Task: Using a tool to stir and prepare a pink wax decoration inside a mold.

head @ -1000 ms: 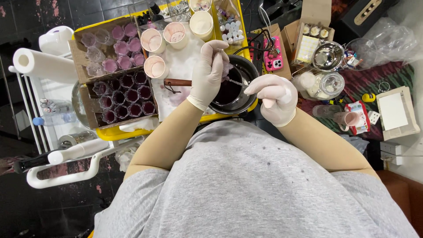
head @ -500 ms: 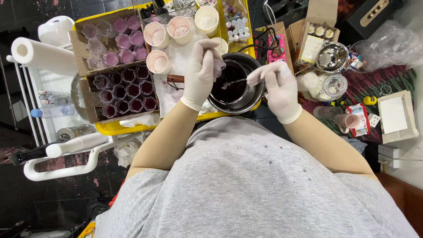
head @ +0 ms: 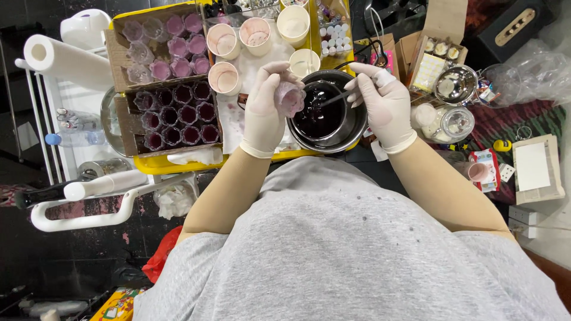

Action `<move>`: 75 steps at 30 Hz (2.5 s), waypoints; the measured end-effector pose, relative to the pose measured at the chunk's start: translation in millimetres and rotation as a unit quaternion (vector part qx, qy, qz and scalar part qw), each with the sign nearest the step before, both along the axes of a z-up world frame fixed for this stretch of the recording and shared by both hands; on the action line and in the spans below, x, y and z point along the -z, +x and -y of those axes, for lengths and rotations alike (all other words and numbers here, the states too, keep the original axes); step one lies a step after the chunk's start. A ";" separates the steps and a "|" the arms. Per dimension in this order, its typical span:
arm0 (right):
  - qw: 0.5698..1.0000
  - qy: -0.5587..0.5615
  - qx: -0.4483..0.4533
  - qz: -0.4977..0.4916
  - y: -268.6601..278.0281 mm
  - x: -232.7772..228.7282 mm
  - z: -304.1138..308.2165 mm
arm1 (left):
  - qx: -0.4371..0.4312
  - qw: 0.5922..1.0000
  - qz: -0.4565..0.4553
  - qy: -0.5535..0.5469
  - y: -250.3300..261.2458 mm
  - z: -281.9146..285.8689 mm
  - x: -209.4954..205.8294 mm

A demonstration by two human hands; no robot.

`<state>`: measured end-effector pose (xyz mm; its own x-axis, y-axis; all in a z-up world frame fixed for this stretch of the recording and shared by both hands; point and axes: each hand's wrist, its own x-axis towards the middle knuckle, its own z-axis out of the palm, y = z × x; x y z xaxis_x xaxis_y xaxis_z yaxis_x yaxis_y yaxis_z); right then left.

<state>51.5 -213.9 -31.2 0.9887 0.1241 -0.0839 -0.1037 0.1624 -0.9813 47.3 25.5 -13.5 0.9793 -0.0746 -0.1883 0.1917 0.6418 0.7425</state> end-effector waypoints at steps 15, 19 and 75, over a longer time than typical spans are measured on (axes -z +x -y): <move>0.999 -0.023 -0.046 -0.005 17.8 1.5 3.6 | -0.016 0.997 -0.043 -0.066 -7.2 -8.3 3.2; 0.998 -0.037 -0.050 0.009 17.7 -2.6 5.9 | -0.015 0.997 -0.055 -0.051 -10.4 -11.5 11.1; 0.994 0.013 -0.092 0.053 -10.5 -15.4 19.6 | 0.353 0.911 -0.023 -0.212 -25.7 -4.1 -36.0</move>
